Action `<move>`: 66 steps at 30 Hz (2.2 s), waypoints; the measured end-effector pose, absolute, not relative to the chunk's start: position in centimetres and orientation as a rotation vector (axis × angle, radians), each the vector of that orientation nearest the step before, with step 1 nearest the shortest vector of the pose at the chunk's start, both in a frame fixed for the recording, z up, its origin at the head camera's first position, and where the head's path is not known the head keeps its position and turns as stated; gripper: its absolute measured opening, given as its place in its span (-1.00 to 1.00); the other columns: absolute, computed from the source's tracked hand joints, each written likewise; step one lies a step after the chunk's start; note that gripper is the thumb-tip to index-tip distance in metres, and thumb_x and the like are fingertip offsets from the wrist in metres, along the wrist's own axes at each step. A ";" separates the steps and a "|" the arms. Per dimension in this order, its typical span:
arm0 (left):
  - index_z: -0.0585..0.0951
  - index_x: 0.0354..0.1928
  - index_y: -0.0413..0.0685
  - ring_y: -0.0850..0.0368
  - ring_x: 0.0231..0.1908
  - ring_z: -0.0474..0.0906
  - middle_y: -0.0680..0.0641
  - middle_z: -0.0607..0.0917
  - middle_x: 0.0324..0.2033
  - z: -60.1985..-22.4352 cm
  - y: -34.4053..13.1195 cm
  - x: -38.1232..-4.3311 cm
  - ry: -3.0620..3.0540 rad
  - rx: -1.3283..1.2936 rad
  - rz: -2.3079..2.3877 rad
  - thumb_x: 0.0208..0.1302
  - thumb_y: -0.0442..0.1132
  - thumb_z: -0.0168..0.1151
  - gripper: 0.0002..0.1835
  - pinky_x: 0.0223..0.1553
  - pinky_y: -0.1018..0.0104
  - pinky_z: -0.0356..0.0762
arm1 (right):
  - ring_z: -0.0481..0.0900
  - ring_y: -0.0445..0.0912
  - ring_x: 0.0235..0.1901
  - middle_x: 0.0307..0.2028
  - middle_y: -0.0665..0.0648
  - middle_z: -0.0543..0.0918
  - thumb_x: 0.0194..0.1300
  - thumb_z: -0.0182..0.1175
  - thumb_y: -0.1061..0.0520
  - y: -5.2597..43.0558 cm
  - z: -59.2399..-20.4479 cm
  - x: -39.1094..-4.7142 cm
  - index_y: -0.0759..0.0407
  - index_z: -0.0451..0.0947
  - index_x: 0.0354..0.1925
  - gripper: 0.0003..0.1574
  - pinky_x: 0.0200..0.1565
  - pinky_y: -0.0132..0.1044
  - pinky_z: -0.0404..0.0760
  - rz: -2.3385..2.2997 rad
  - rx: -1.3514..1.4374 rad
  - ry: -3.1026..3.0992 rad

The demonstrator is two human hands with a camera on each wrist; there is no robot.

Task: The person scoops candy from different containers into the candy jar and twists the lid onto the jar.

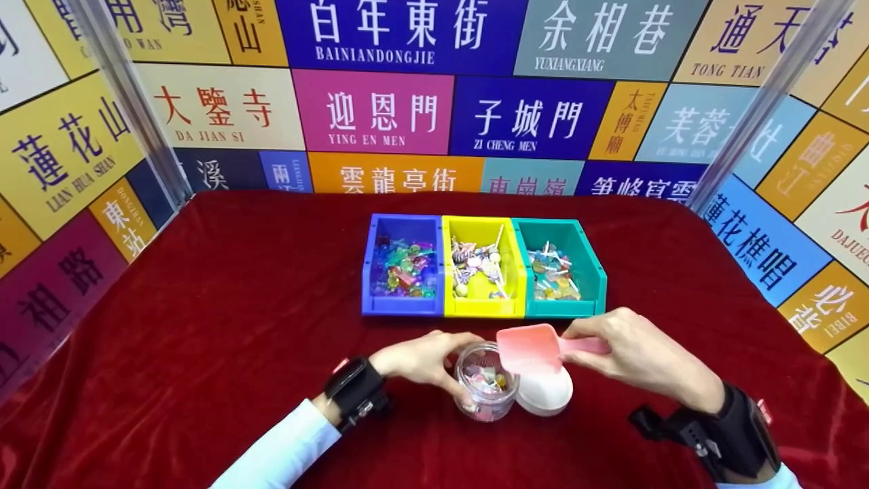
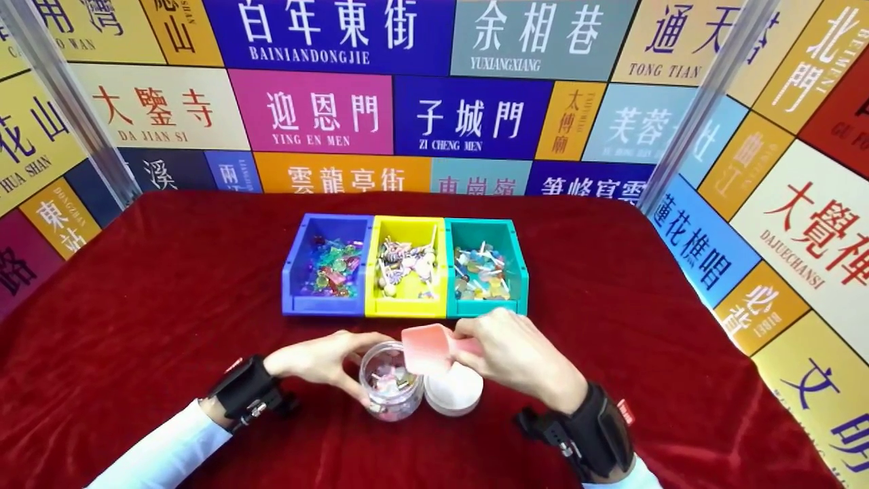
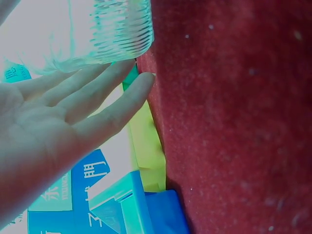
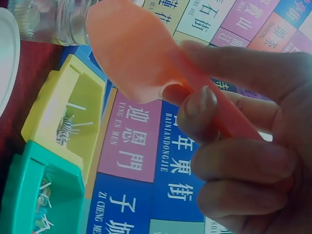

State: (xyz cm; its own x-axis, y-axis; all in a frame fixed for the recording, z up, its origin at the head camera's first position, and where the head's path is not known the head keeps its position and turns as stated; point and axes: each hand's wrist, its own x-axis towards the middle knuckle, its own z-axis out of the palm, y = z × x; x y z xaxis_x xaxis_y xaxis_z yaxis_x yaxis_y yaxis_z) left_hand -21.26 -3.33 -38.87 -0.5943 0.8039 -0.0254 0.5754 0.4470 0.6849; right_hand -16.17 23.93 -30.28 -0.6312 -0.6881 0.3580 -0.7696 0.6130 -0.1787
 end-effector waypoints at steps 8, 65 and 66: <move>0.33 0.18 -0.14 0.25 -0.07 0.46 -0.04 0.54 -0.01 -38.8 -3.3 -21.3 2.373 1.183 0.888 -0.16 -0.02 0.42 -0.18 -0.02 0.42 0.41 | 0.37 -0.40 -0.62 -0.59 -0.20 0.56 0.04 0.28 0.05 24.1 -30.3 -16.2 0.01 0.60 -0.49 -0.92 -0.56 -0.65 0.30 0.510 1.159 -2.632; 0.37 0.05 -0.47 -0.22 0.05 0.36 -0.40 0.47 -0.02 -38.5 -11.7 -26.4 3.190 0.298 1.542 0.11 -0.39 0.14 -0.55 0.13 0.09 0.28 | 0.48 -0.08 -0.46 -0.32 0.19 0.64 0.16 0.17 -0.03 15.3 -31.5 -25.5 0.31 0.57 -0.15 -0.56 -0.44 -0.40 0.43 1.245 0.730 -2.776; 0.37 0.06 -0.48 -0.22 0.05 0.37 -0.40 0.47 -0.02 -38.5 -11.8 -26.5 3.182 0.291 1.527 0.11 -0.39 0.13 -0.55 0.13 0.09 0.28 | 0.43 -0.10 -0.49 -0.32 0.20 0.63 0.16 0.17 -0.01 14.8 -31.4 -25.7 0.31 0.57 -0.16 -0.57 -0.46 -0.40 0.38 1.208 0.740 -2.789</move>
